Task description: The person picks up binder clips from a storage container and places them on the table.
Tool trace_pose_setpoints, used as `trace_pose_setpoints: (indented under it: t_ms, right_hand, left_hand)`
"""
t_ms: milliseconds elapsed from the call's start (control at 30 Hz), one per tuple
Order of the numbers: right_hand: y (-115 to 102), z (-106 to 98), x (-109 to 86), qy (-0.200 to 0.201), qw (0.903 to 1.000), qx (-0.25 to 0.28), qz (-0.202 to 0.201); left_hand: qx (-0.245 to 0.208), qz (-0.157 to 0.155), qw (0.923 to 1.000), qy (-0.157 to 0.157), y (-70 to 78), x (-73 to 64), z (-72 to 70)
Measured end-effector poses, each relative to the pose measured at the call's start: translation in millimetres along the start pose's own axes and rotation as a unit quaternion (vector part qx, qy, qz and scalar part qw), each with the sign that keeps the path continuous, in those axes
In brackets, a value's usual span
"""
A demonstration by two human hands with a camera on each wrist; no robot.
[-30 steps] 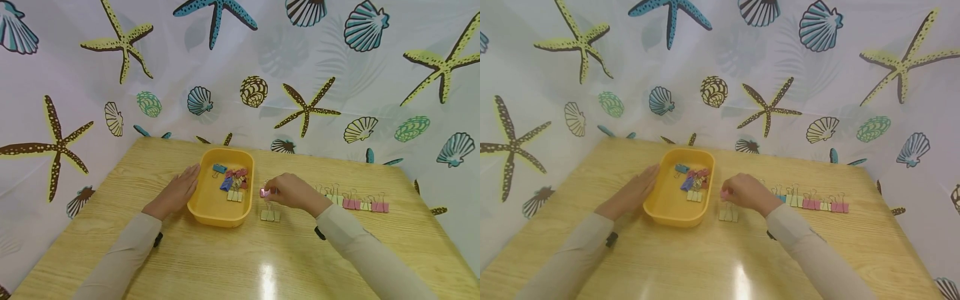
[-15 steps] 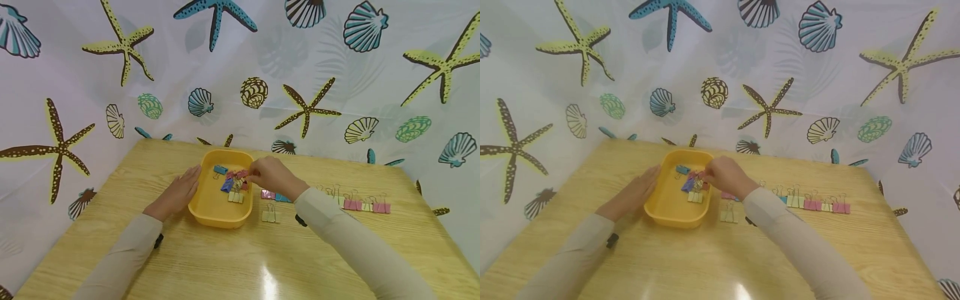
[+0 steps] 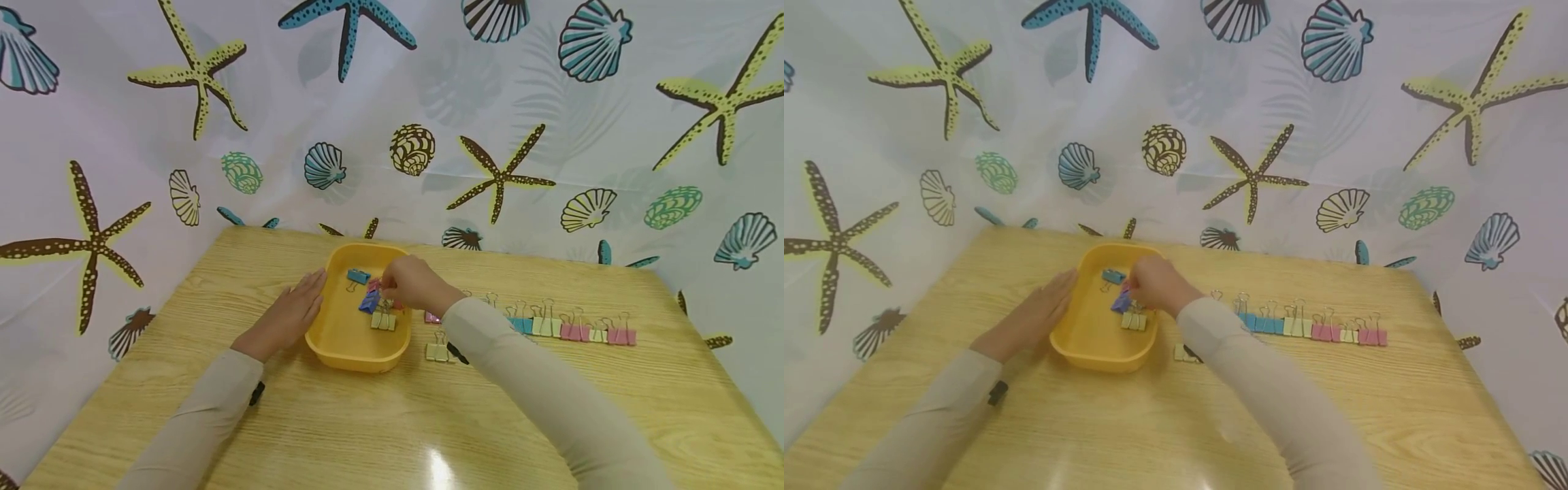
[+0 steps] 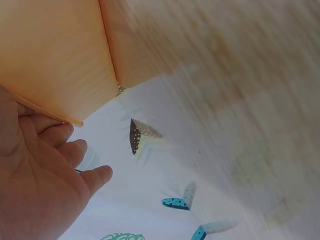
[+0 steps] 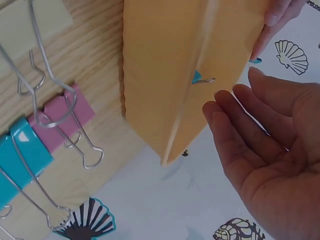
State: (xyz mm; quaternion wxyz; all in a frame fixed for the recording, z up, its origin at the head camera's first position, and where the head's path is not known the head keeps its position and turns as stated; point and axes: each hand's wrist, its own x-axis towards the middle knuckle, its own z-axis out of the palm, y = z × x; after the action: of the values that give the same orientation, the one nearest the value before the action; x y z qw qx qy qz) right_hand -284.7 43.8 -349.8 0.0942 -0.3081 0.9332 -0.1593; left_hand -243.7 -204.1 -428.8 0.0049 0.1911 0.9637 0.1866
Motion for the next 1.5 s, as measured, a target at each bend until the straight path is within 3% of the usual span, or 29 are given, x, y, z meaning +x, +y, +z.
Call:
trace_pose_setpoints:
  t_ms: [333,467,767,1233,1500]
  right_hand:
    - [0,18,11.7,-0.007,0.9997,-0.020,-0.010]
    - [-2,23,13.8,-0.011,0.9995,-0.027,0.008]
    - [-7,25,14.5,0.002,0.9985,-0.046,0.030]
    - [-4,34,15.6,-0.020,0.9968,-0.070,0.032]
    - [-7,33,14.3,-0.039,0.9970,-0.059,0.029]
  left_hand:
    - [0.003,-0.001,1.0000,-0.008,-1.9,-2.9,0.5]
    - [0.002,0.000,1.0000,-0.005,-1.4,-3.0,0.6]
    - [-0.001,-0.009,0.9999,-0.008,-0.7,-1.6,-0.6]
    - [-0.018,-0.006,0.9998,-0.001,-1.4,-0.4,0.9]
    - [-0.019,0.003,0.9997,-0.016,-2.9,-1.4,-1.6]
